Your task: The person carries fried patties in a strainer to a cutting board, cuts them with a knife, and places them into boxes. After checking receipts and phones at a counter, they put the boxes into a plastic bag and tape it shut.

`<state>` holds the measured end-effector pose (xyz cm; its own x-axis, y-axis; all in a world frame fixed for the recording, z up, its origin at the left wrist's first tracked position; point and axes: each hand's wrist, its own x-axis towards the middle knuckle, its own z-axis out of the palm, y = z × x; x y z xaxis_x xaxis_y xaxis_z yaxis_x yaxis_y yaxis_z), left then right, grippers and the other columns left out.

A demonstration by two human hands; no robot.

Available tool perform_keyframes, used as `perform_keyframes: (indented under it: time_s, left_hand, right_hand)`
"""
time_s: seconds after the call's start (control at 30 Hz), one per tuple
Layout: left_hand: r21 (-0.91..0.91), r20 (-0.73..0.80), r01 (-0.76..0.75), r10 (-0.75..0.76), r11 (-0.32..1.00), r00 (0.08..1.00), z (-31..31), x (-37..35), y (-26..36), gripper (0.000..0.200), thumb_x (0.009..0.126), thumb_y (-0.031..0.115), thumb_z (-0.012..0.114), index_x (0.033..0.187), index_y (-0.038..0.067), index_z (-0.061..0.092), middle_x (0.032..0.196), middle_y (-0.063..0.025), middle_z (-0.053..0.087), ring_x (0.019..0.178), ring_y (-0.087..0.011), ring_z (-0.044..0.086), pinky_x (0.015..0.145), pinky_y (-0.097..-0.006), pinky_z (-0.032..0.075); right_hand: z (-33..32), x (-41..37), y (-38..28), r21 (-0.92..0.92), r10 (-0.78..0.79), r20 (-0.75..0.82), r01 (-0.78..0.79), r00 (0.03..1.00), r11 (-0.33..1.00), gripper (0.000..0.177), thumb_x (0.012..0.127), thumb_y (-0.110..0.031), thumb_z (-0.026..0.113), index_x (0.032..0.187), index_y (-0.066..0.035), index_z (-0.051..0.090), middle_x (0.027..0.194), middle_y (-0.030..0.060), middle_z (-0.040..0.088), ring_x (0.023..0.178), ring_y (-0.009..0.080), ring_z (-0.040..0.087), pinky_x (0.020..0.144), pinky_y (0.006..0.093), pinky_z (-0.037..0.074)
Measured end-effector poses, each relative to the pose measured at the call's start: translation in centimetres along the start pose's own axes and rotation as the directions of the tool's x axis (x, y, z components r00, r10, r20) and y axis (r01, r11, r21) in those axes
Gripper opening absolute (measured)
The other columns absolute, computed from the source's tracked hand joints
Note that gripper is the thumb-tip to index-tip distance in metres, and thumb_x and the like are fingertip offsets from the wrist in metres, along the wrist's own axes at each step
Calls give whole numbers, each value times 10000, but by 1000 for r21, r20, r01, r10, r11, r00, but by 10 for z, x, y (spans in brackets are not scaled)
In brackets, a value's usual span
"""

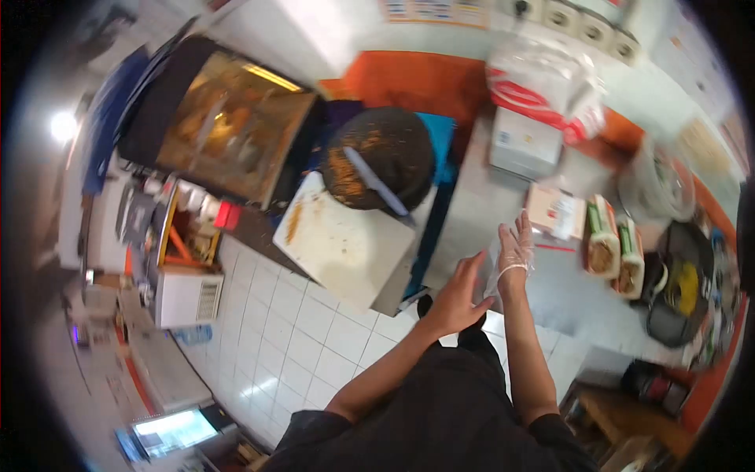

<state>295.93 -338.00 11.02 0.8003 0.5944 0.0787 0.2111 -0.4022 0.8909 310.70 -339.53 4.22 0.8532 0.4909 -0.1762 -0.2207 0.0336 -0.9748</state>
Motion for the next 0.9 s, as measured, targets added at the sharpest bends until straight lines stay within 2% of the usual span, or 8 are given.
perform_keyframes:
  time_s: [0.37, 0.43, 0.53, 0.6, 0.7, 0.8, 0.87, 0.9]
  left_hand:
    - [-110, -561, 143, -180, 984, 808, -150, -8, -96, 567, 761, -20, 686, 1284, 42, 478, 926, -90, 545, 766, -199, 570, 641, -301, 462]
    - [-168, -644, 164, -235, 972, 728, -197, -7, -142, 514, 764, -26, 675, 1246, 48, 510, 882, -82, 545, 747, -187, 565, 634, -292, 456]
    - [-240, -823, 125, -270, 963, 500, -279, -8, -258, 477, 715, -92, 627, 1164, 53, 552, 796, -91, 565, 717, -232, 581, 646, -345, 471]
    - [44, -762, 260, -136, 965, 633, -344, -33, -277, 473, 697, -96, 646, 1136, 52, 552, 825, -97, 587, 732, -237, 592, 643, -359, 472]
    - [-170, -547, 297, -341, 940, 764, -396, -64, -245, 517, 695, -77, 684, 1169, 48, 519, 900, -113, 614, 808, -244, 627, 687, -351, 505]
    - [-182, -372, 298, -346, 937, 861, -424, -83, -261, 569, 730, -38, 724, 1235, 32, 472, 1026, -136, 621, 845, -222, 648, 734, -325, 540]
    - [-315, -508, 94, -252, 945, 824, -451, -92, -270, 538, 807, 28, 720, 1282, 44, 468, 1114, -114, 587, 868, -176, 639, 738, -311, 533]
    - [-300, -624, 140, -305, 943, 720, -469, -89, -273, 504, 832, 44, 709, 1273, 41, 466, 1154, -106, 567, 899, -176, 632, 744, -313, 534]
  right_hand:
    - [204, -94, 12, -67, 10, 411, 19, 911, 998, 620, 947, -171, 586, 1491, -51, 313, 1439, 242, 427, 1344, 341, 406, 1077, 394, 358]
    - [237, -136, 56, -77, -379, 556, 499, 740, 863, 554, 963, -76, 506, 1459, 56, 296, 1410, 281, 417, 1318, 373, 424, 1079, 405, 349]
    - [271, -213, 22, -173, -95, 884, 508, 459, 844, 696, 876, 1, 597, 1482, 22, 257, 1505, 284, 303, 1423, 379, 290, 1143, 405, 266]
    - [300, -222, 34, -196, -119, 925, 720, 361, 665, 676, 835, -13, 662, 1431, 14, 345, 1451, 284, 372, 1349, 380, 396, 1058, 422, 386]
    - [379, -197, 24, -456, -124, 688, 559, 715, 692, 656, 745, -48, 744, 1329, -29, 447, 1235, 237, 555, 1199, 412, 512, 986, 459, 438]
    - [422, -120, 90, -418, 130, 745, 305, 654, 856, 366, 721, 78, 634, 1084, 39, 620, 829, 170, 686, 746, 252, 700, 664, 365, 563]
    - [458, -91, 77, -487, 3, 718, 499, 696, 717, 120, 794, 79, 563, 863, 34, 650, 756, 141, 696, 598, 193, 677, 576, 318, 557]
    - [465, -55, 113, -340, 7, 683, 309, 731, 888, 109, 856, 6, 565, 940, 17, 632, 773, 98, 670, 642, 169, 664, 550, 303, 535]
